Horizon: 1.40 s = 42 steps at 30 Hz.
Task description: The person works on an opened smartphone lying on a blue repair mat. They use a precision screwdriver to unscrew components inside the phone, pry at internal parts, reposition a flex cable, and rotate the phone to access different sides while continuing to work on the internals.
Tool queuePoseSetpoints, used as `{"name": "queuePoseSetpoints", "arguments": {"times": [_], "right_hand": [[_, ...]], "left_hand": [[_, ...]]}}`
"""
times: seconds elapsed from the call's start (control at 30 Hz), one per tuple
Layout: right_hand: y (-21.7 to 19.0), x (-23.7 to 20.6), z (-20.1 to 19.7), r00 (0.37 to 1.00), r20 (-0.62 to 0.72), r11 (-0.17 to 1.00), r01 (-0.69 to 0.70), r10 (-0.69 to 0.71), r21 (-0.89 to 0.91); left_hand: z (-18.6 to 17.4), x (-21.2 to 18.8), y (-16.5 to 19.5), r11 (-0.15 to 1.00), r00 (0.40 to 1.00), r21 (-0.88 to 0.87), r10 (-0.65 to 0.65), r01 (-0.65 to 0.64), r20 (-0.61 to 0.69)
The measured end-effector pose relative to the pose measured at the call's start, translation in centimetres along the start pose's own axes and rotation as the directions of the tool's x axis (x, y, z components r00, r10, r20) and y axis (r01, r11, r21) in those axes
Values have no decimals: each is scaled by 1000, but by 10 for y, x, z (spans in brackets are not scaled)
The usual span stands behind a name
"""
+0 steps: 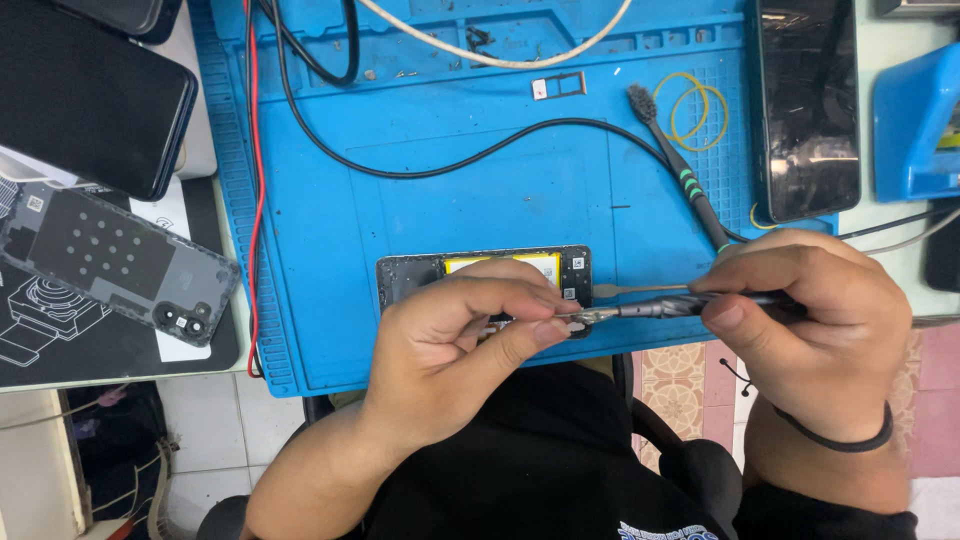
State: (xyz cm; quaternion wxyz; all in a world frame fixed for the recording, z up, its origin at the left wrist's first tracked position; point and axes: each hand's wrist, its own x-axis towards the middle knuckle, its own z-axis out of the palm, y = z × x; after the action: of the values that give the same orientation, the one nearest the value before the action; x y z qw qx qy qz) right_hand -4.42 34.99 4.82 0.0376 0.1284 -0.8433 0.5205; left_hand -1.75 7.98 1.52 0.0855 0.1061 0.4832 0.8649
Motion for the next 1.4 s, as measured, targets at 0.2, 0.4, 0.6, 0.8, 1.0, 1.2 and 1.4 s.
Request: {"name": "queuePoseSetpoints", "arguments": {"times": [0.2,0.4,0.6,0.8,1.0,1.2,1.4], "right_hand": [[-4,8,-3,999,38,998,38,-36,-58],[-8,20,-19,986,164,985,25,3,-172],[-23,36,-43,940,336,885,202,-55,-420],[-45,47,-41,718,648,598,643,-254,-478],[-56,57,-20,660,676,563,711,-328,-421],[-56,61,-17,648,677,558,724,-349,-406],[-56,62,-13,656,705,543,708,-269,-451]], "left_hand": [[1,4,5,970,999,239,44,-42,-5],[-3,13,15,634,952,713,242,-300,185],[3,11,17,417,965,878,212,-235,157],[5,12,-2,200,971,951,84,-236,223],[5,10,-12,206,975,958,140,-199,172],[8,12,-14,191,981,968,132,-164,141],[9,12,-14,201,980,965,144,-167,139]]}}
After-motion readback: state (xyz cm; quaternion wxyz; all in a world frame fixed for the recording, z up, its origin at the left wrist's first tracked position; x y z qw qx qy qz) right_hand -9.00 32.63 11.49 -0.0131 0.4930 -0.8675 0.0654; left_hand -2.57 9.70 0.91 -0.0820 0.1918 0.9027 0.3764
